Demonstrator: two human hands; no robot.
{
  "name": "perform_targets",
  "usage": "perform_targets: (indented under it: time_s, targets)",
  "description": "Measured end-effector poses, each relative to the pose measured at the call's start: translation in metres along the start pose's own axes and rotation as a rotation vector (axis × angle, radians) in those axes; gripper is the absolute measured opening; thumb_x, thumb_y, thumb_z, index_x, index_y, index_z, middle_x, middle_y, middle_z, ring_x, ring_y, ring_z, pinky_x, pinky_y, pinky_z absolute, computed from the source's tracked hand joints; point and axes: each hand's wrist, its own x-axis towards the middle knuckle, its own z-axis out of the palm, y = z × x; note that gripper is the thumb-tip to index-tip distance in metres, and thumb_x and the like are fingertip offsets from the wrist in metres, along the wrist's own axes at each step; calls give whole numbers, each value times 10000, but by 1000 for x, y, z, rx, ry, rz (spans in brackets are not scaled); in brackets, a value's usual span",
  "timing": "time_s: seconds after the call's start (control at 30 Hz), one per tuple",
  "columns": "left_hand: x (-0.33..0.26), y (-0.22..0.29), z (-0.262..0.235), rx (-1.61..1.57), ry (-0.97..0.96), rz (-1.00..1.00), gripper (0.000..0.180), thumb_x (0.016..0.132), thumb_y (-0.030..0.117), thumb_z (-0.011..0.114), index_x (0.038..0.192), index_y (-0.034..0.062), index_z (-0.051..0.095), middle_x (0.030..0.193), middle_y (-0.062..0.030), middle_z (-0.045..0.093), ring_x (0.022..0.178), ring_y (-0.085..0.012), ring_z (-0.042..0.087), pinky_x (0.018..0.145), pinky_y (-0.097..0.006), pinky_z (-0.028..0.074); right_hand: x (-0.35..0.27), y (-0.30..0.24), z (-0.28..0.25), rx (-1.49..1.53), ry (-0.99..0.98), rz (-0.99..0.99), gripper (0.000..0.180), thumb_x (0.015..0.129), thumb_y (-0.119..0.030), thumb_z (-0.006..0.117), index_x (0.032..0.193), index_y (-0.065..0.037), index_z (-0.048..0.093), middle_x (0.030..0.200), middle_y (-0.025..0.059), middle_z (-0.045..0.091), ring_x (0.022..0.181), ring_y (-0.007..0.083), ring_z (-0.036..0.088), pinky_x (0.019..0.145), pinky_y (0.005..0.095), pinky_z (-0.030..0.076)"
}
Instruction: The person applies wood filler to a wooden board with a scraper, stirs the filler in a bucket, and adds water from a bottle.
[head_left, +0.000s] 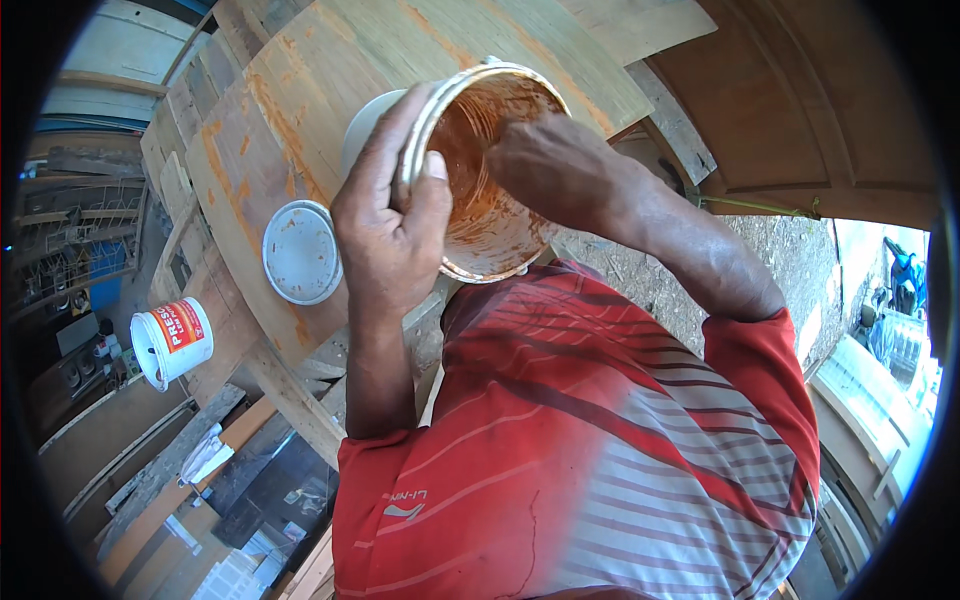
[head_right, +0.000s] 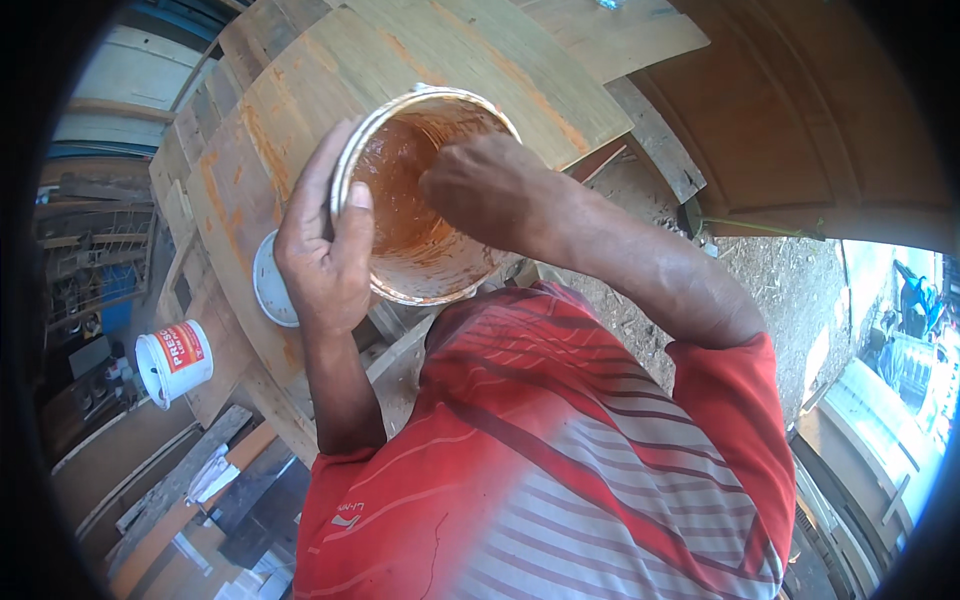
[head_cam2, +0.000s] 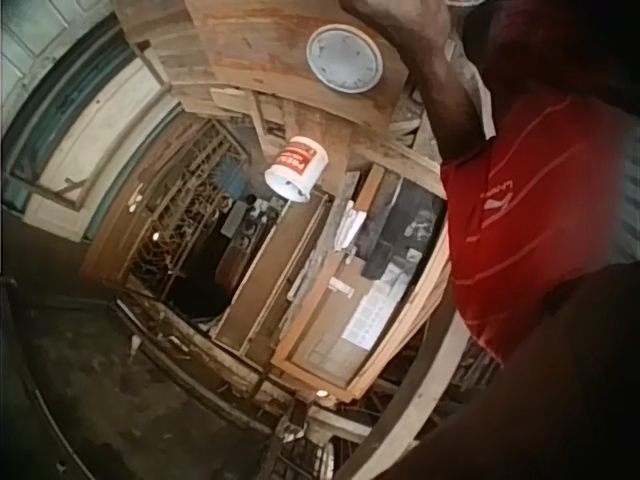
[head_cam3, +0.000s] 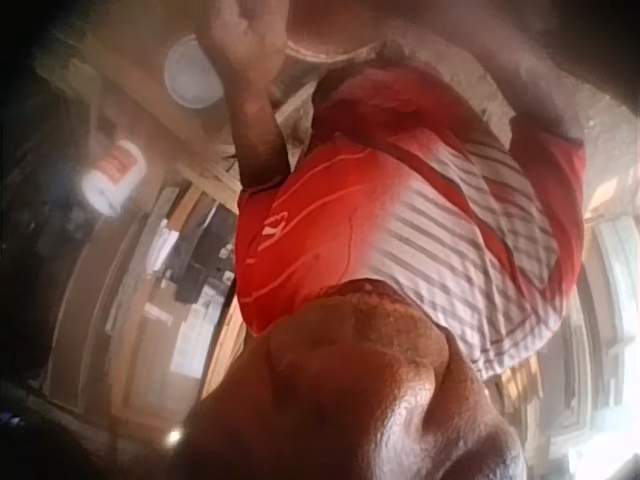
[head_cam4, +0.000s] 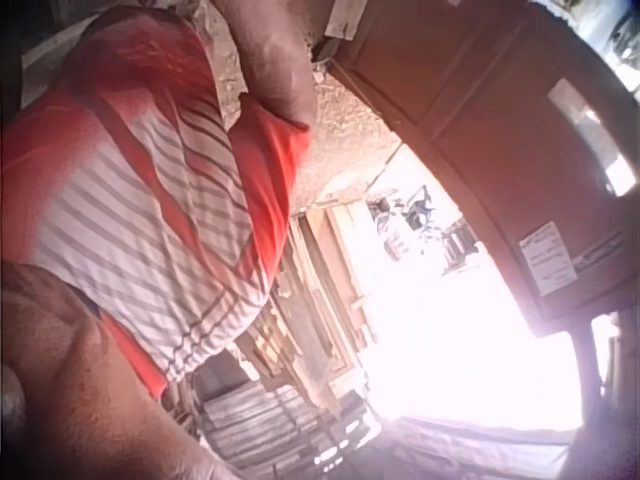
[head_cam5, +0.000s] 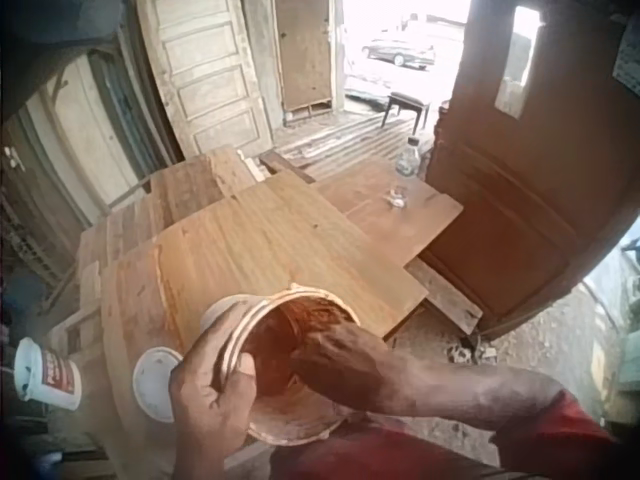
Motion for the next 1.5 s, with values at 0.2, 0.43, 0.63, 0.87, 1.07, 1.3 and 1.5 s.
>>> perform_targets:
  time_s: [0.2,0.43,0.63,0.87,1.07,1.3,1.5]
  targets:
    - [-7,-9,-10,73,65,33,412,1011,21,526,1406,-94,543,1361,-192,632,1255,-251,601,1098,-379,448,11,-10,12,283,-75,-178,174,908,-65,588,944,-12,749,901,171,751,868,319,746,770,403,604]
    - [-27,-10,-15,86,133,39,419,1011,48,507,1395,-117,535,1352,-224,617,1254,-266,596,1081,-393,458,21,-7,17,172,-34,-249,165,927,-85,576,985,-5,708,1025,161,723,1003,290,717,811,408,590]
    - [-18,0,-49,378,-1,-25,431,969,94,593,1367,-71,573,1258,-208,647,1168,-324,628,1069,-411,436,25,-12,2,260,84,-170,155,917,-90,577,971,-6,696,982,166,706,955,303,708,774,418,585]
    - [-23,-23,-57,-30,310,-275,368,1053,111,528,1366,-72,594,1320,-151,648,1208,-216,605,1068,-344,455,22,-34,-7,-107,190,-203,136,876,-91,635,953,3,695,945,145,690,932,260,698,733,375,592]
    - [-40,-47,-48,-326,603,-324,428,1062,150,520,1422,-80,491,1349,-192,603,1219,-254,602,1079,-389,479,32,-33,-20,-56,351,-212,182,860,-86,641,1012,11,667,989,128,662,937,270,682,743,374,587]
    - [-43,-59,-30,-298,609,-370,445,1054,158,533,1419,-84,453,1363,-190,570,1238,-243,573,1089,-386,453,31,-16,-45,-57,393,-152,243,884,-113,647,1106,-23,613,896,103,603,873,300,656,683,437,539]
    - [7,-88,-85,-358,359,-529,524,1022,258,613,1398,-90,507,1305,-161,622,1190,-191,603,1021,-323,484,36,-16,-48,-58,371,-147,176,917,-109,658,1073,-39,617,881,112,599,835,322,649,668,457,522]
